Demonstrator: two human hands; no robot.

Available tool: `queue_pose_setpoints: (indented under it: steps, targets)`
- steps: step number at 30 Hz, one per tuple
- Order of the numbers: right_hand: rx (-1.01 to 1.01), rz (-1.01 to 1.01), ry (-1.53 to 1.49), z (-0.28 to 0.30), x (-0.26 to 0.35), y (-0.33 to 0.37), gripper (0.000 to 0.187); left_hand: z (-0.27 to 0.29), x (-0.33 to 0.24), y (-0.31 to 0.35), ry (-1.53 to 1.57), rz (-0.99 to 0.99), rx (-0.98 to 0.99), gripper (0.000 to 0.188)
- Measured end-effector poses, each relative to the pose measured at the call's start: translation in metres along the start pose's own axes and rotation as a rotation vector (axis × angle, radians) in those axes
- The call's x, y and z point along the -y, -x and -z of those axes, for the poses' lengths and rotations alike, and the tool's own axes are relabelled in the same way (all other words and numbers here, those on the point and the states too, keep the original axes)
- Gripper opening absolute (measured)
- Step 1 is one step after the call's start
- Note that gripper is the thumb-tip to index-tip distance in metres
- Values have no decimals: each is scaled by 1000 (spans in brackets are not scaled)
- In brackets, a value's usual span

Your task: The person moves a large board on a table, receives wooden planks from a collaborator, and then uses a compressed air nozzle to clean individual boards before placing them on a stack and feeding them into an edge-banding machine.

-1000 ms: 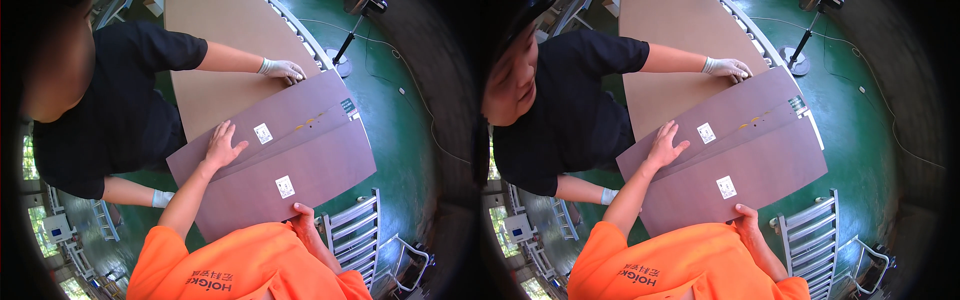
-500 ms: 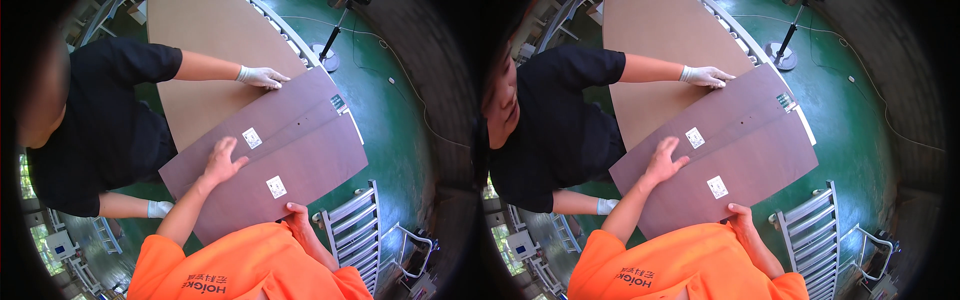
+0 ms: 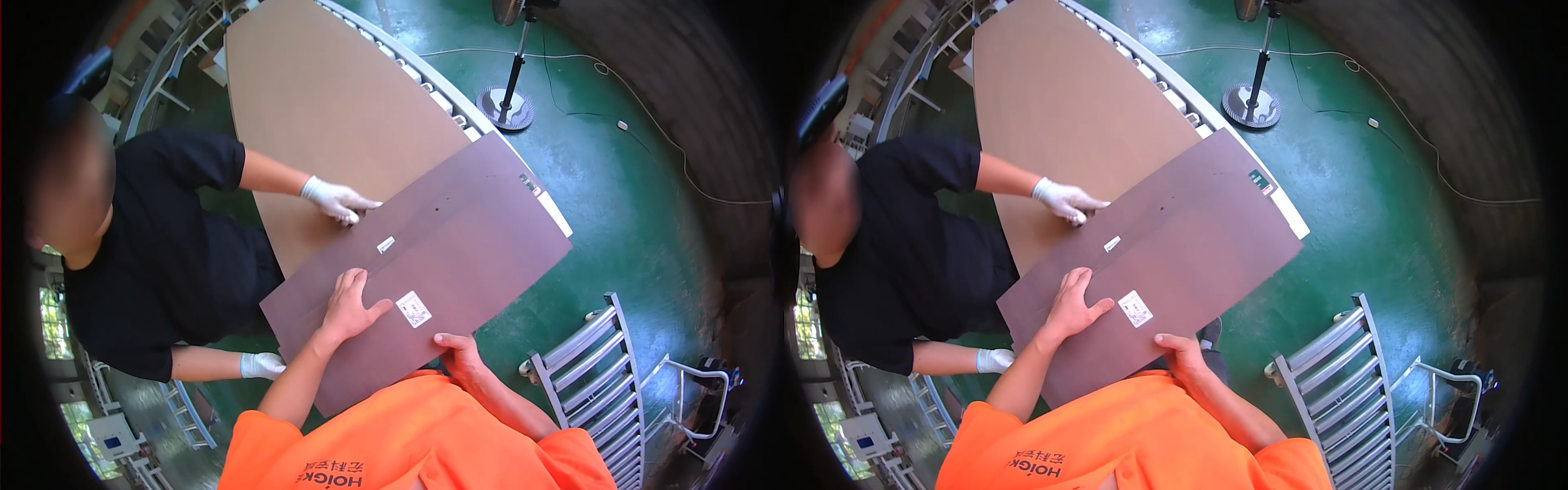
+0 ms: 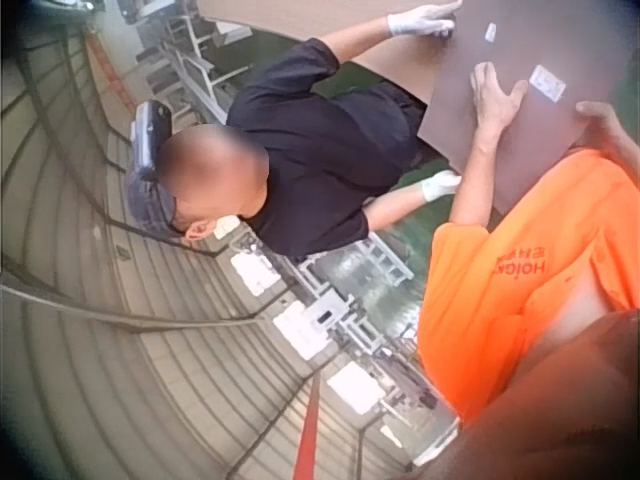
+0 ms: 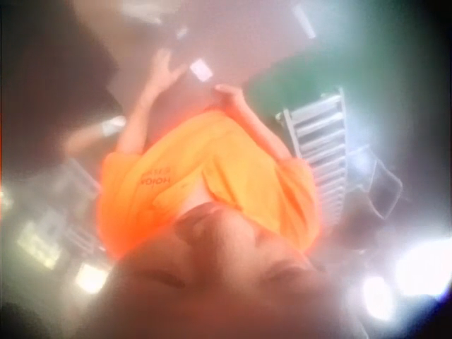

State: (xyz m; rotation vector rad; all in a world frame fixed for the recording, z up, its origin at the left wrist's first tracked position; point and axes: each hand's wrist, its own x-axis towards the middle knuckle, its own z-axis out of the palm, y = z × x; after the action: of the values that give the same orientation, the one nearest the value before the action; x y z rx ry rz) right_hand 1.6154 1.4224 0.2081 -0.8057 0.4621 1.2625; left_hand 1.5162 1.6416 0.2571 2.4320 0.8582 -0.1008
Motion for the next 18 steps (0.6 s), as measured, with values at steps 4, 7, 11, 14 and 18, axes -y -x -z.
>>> queue_pose_setpoints:
  steps: [4, 7, 11, 14, 18]
  targets:
    - [49, -55, 24, -7, -2, -16, 52, -4, 6, -1, -64, 37, -38, 79]
    - [53, -56, 149, -18, -5, -25, 53, -5, 17, -2, -62, 69, -87, 78]
    - [181, -92, 409, -25, -1, -37, 55, 0, 36, -2, -50, 74, -134, 76]
    - [202, -43, 595, -30, -7, -50, 55, 4, 47, -5, -84, 51, -187, 74]
    - [292, -109, 816, -46, -4, -61, 66, 8, 57, -3, -210, 13, -347, 69]
